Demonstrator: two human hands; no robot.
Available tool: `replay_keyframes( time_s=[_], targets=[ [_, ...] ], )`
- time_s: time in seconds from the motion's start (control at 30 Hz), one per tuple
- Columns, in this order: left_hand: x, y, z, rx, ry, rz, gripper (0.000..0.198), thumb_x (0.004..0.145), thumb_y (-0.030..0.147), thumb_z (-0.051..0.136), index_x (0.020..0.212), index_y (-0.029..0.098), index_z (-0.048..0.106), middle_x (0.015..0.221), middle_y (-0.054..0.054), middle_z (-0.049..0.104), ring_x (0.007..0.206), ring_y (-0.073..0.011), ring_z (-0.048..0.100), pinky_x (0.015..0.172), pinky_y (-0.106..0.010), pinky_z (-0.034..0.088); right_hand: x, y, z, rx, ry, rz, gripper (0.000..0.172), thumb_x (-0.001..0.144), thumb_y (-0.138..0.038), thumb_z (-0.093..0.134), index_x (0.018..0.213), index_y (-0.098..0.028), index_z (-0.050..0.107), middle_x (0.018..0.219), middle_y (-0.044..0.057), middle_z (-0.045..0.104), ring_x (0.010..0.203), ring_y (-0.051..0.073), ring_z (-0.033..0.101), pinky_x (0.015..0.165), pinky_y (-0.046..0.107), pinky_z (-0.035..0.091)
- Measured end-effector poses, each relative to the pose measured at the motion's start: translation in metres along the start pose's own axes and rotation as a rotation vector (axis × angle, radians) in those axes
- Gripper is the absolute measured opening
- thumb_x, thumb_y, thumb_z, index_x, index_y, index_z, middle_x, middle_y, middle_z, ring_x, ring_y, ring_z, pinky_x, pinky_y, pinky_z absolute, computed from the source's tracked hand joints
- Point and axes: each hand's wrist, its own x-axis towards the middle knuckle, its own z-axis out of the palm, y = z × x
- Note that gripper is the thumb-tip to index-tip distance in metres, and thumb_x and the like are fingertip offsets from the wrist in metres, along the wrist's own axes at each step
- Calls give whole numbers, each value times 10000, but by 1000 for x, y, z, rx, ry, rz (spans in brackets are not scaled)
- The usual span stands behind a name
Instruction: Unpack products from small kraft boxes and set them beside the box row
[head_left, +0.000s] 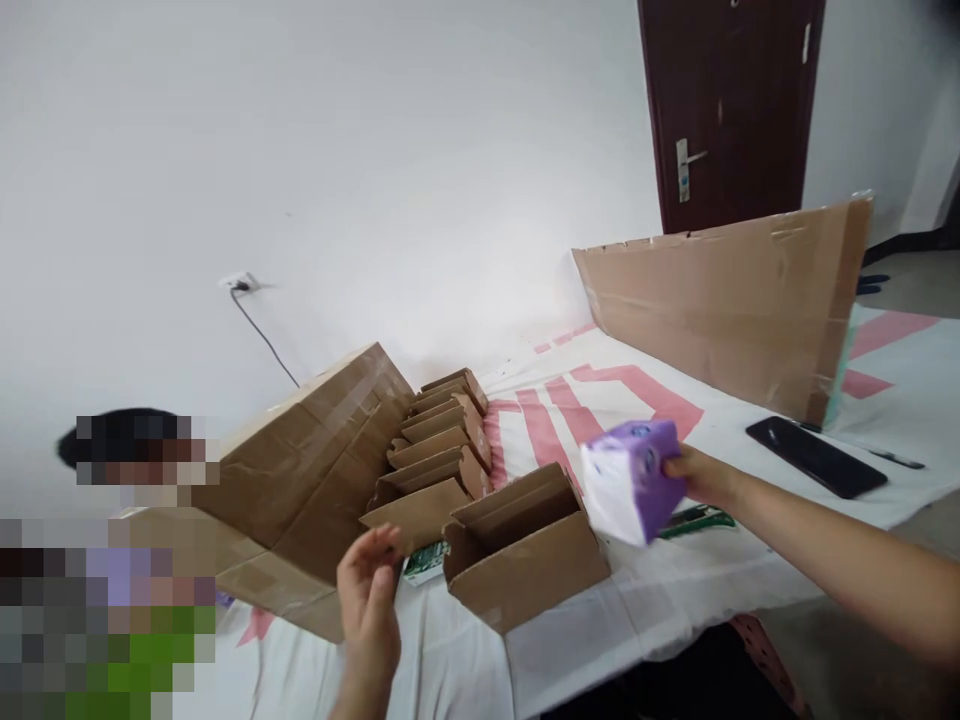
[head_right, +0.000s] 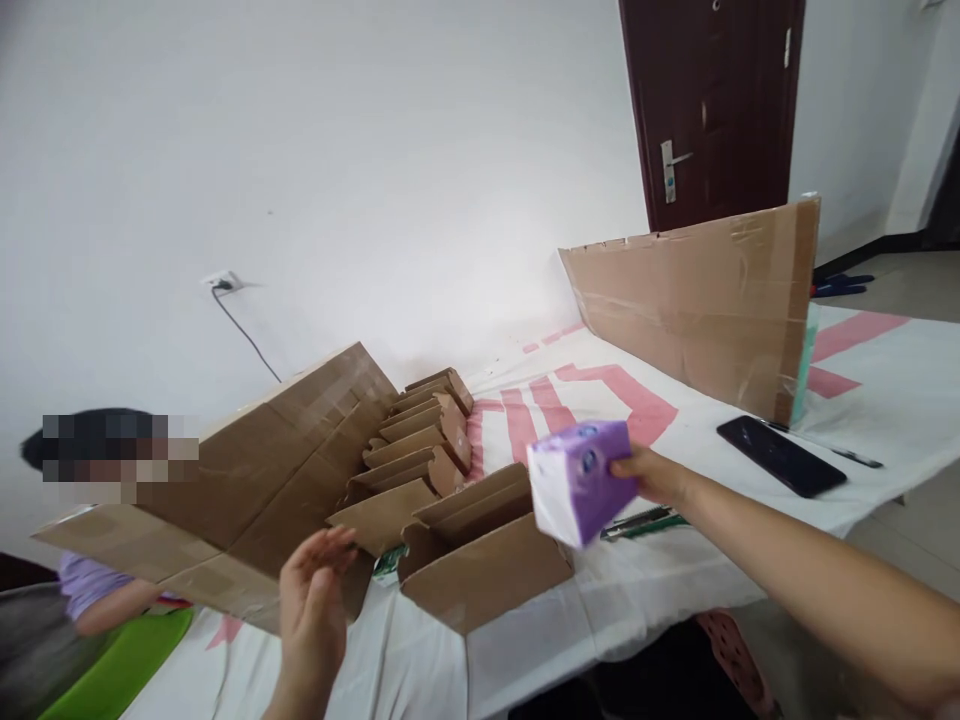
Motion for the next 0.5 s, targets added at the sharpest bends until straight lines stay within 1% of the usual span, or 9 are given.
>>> replay_keyframes(
  time_s=[0.03,0.07,0.1,0.17,0.2,0.27,0.33,0.4,0.5],
  targets=[
    [-16,-18,-8,30,31,-67,555,735,551,684,1167,237,533,1219,-83,599,1100,-239,588,870,-339,476,-13,12,-9,7,-32,63,409,549,-351,886,870,-155,725,813,57,751,723,216,697,716,323,542],
    [-31,-35,-12,59,48,-151,601,719,593,675,1177,236,520,1238,-98,591,1127,-262,580,881,-360,480,-23,24,-15,3,-66,108,430,544,-332,887,899,-150,728,842,62,753,745,221,702,728,320,540],
    [-46,-50,-13,85,42,-233,677,670,640,690,1184,239,509,1275,-115,573,1156,-286,570,889,-379,486,-30,35,-16,-5,-90,136,482,541,-312,888,964,-152,722,892,67,754,792,229,705,754,323,536],
    [-71,-71,-5,111,11,-324,849,524,671,772,1197,223,512,1286,-162,571,1154,-342,579,870,-417,508,-35,55,-10,-27,-129,160,656,537,-269,889,1146,-176,663,1028,75,737,921,249,694,830,340,519],
    [-81,-78,3,103,-26,-354,922,473,673,796,1221,218,507,1291,-175,573,1158,-357,581,872,-427,516,-34,63,-3,-40,-147,168,738,539,-256,888,1222,-190,617,1093,79,720,985,258,677,870,353,505],
    [-96,-82,18,46,-124,-400,1003,446,649,822,1277,203,479,1295,-183,580,1178,-364,576,906,-434,515,-28,76,14,-74,-191,192,830,536,-254,893,1291,-198,553,1155,88,691,1057,272,646,910,370,483],
    [-107,-80,28,12,-145,-436,963,488,600,830,1282,191,469,1272,-170,598,1181,-345,578,947,-427,499,-18,88,30,-129,-229,207,843,510,-274,909,1269,-188,552,1133,82,685,1057,280,635,909,372,478],
    [-114,-76,27,48,-59,-458,828,551,532,830,1227,187,497,1217,-144,626,1146,-315,597,959,-418,489,-8,100,45,-176,-236,202,831,474,-288,926,1216,-185,567,1088,63,682,1033,272,633,890,357,480],
    [-122,-72,6,140,110,-481,680,575,473,834,1119,187,545,1090,-99,664,1054,-281,629,918,-407,501,5,118,65,-166,-255,212,788,458,-302,937,1146,-189,572,1061,44,671,1004,247,633,869,335,485]
  ],
)
